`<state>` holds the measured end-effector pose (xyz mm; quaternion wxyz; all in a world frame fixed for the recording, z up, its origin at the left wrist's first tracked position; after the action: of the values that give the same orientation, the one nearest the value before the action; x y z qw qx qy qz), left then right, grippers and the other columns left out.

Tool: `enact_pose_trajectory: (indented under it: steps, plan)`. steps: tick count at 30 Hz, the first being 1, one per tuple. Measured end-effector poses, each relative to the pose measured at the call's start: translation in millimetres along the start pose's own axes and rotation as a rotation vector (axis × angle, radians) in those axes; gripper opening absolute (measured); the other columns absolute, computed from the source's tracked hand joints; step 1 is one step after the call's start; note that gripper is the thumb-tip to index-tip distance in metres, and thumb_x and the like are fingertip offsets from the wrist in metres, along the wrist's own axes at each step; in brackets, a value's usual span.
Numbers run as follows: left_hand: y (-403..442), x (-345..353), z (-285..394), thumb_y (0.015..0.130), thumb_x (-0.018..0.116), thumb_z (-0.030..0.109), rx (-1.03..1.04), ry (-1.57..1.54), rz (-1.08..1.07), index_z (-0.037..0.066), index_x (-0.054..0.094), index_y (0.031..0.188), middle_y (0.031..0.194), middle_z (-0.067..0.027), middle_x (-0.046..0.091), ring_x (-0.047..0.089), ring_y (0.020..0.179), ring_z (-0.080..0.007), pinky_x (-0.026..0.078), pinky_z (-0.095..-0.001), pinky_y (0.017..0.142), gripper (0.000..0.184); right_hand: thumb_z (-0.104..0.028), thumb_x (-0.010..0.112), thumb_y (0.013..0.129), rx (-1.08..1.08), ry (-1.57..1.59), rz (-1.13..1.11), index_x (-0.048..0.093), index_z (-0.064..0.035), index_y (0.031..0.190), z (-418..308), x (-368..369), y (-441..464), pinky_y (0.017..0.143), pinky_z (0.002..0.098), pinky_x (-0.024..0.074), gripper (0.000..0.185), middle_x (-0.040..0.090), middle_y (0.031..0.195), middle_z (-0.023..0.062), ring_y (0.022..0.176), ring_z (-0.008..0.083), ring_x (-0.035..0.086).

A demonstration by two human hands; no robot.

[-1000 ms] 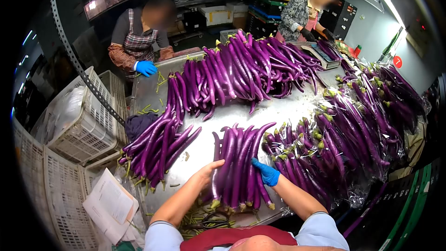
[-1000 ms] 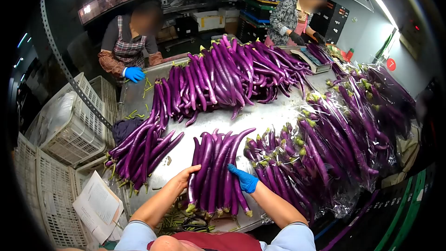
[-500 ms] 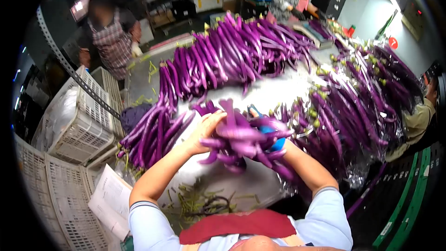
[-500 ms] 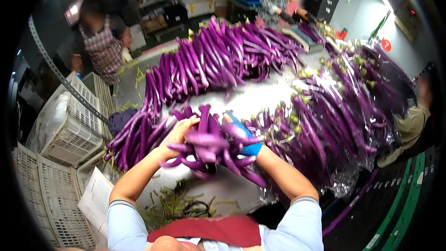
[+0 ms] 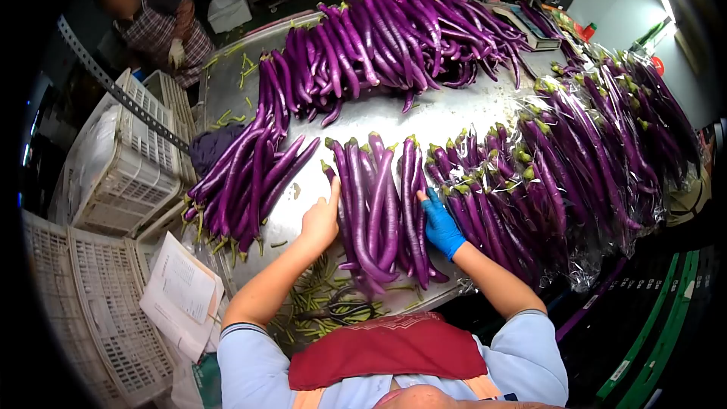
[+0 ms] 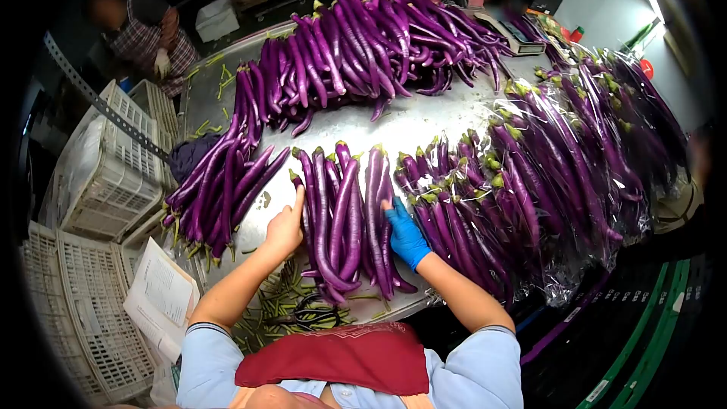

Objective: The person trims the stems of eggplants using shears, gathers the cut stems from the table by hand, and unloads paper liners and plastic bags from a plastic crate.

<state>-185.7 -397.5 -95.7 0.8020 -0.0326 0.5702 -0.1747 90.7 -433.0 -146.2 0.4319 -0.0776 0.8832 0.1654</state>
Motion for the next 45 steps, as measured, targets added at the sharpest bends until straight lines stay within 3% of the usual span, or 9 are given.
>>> enact_pose_trajectory:
  steps: [4, 9, 18, 23, 24, 31, 33, 38, 45]
  plan:
    - [2.4, 51.2, -25.4, 0.07, 0.042, -0.006, -0.121, -0.838, 0.089, 0.005, 0.007, 0.139, 0.073, -0.0158, 0.059, 0.059, 0.063, -0.0273, 0.046, -0.0391, 0.058, 0.078, -0.004, 0.044, 0.086, 0.734, 1.199, 0.098, 0.035, -0.0013, 0.13, 28.4, 23.7, -26.7, 0.086, 0.03, 0.044, 0.045, 0.053, 0.115, 0.0094, 0.096, 0.016, 0.055]
    - [-8.9, 58.3, -18.6, 0.092, 0.038, 0.039, -0.458, -1.834, -0.139, 0.005, 0.05, 0.11, 0.101, -0.0119, 0.059, 0.058, 0.086, -0.021, 0.048, -0.0359, 0.076, 0.041, -0.034, 0.051, 0.088, 0.863, 1.316, -0.048, 0.049, -0.0092, 0.118, 10.5, 5.5, -26.1, 0.085, 0.0319, 0.043, 0.039, 0.057, 0.109, 0.002, 0.097, 0.0155, 0.054]
    - [-27.3, 36.0, 22.9, 0.069, 0.075, 0.027, -0.028, -1.622, -0.067, 0.006, 0.005, 0.139, 0.133, -0.0206, 0.03, 0.034, 0.123, -0.0285, 0.029, -0.0388, 0.103, 0.101, -0.028, 0.053, 0.086, 0.712, 1.376, -0.078, 0.054, -0.0093, 0.111, -23.9, 12.6, -9.3, 0.083, 0.0288, 0.0428, 0.031, 0.059, 0.106, 0.0027, 0.095, 0.0157, 0.055]
    - [-28.3, 49.4, 24.4, 0.074, 0.071, 0.017, 0.003, -2.052, -0.228, 0.009, 0.015, 0.135, 0.124, -0.0189, 0.042, 0.049, 0.11, -0.0264, 0.046, -0.0389, 0.09, 0.083, -0.022, 0.056, 0.087, 0.769, 1.634, -0.208, 0.05, -0.0064, 0.115, -23.3, 24.4, -7.7, 0.089, 0.0332, 0.0444, 0.033, 0.058, 0.108, 0.007, 0.098, 0.0199, 0.056]
    - [-28.6, 53.1, 27.6, 0.076, 0.069, 0.014, -0.084, -2.143, -0.216, 0.003, 0.037, 0.125, 0.11, -0.0159, 0.055, 0.058, 0.097, -0.0232, 0.049, -0.0366, 0.085, 0.059, -0.023, 0.056, 0.086, 0.795, 1.648, -0.244, 0.049, -0.0059, 0.116, -30.8, 20.0, -5.3, 0.088, 0.0333, 0.0448, 0.035, 0.058, 0.109, 0.0074, 0.097, 0.0207, 0.056]
    - [-31.7, 55.6, 45.8, 0.074, 0.071, 0.017, -0.194, -2.043, -0.114, -0.002, 0.042, 0.119, 0.103, -0.0171, 0.058, 0.061, 0.091, -0.0248, 0.052, -0.0381, 0.081, 0.057, -0.024, 0.06, 0.083, 0.751, 1.352, -0.397, 0.044, -0.0038, 0.124, -31.0, 17.3, 14.1, 0.083, 0.0352, 0.0489, 0.048, 0.057, 0.109, 0.0109, 0.094, 0.0238, 0.058]
    - [-27.4, 63.8, 41.7, 0.072, 0.073, 0.018, -0.242, -2.141, -0.364, 0.0, 0.021, 0.128, 0.113, -0.0178, 0.05, 0.057, 0.099, -0.0261, 0.051, -0.0403, 0.082, 0.079, -0.025, 0.06, 0.082, 0.868, 1.449, -0.481, 0.045, -0.0038, 0.122, -41.1, 6.9, 15.3, 0.081, 0.0374, 0.0504, 0.047, 0.058, 0.106, 0.0121, 0.091, 0.0253, 0.06]
    - [-20.3, 87.2, 36.6, 0.079, 0.065, 0.029, -0.219, -2.222, -0.553, 0.004, 0.054, 0.109, 0.097, -0.0131, 0.062, 0.062, 0.084, -0.027, 0.051, -0.0473, 0.074, 0.04, -0.024, 0.061, 0.082, 0.886, 1.492, -0.458, 0.05, -0.0047, 0.116, -42.7, 11.4, 7.2, 0.08, 0.0357, 0.0508, 0.041, 0.06, 0.103, 0.0119, 0.09, 0.0246, 0.06]
    - [-36.6, 56.2, 33.6, 0.072, 0.073, 0.024, -0.049, -2.071, -0.228, 0.001, 0.025, 0.127, 0.112, -0.0182, 0.051, 0.057, 0.097, -0.0257, 0.052, -0.043, 0.078, 0.077, -0.028, 0.055, 0.085, 0.787, 1.531, -0.436, 0.052, -0.005, 0.117, -88.0, -4.0, -0.4, 0.084, 0.0353, 0.0482, 0.04, 0.06, 0.106, 0.0122, 0.094, 0.0231, 0.059]
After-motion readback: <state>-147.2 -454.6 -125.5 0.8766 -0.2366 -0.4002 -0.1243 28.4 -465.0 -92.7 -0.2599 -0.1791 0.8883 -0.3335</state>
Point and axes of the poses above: each hand's wrist, its own y-axis towards the middle knuckle, its own x-axis out of the palm, z = x × y, the point moved 2 cm from there along y, towards the middle knuckle
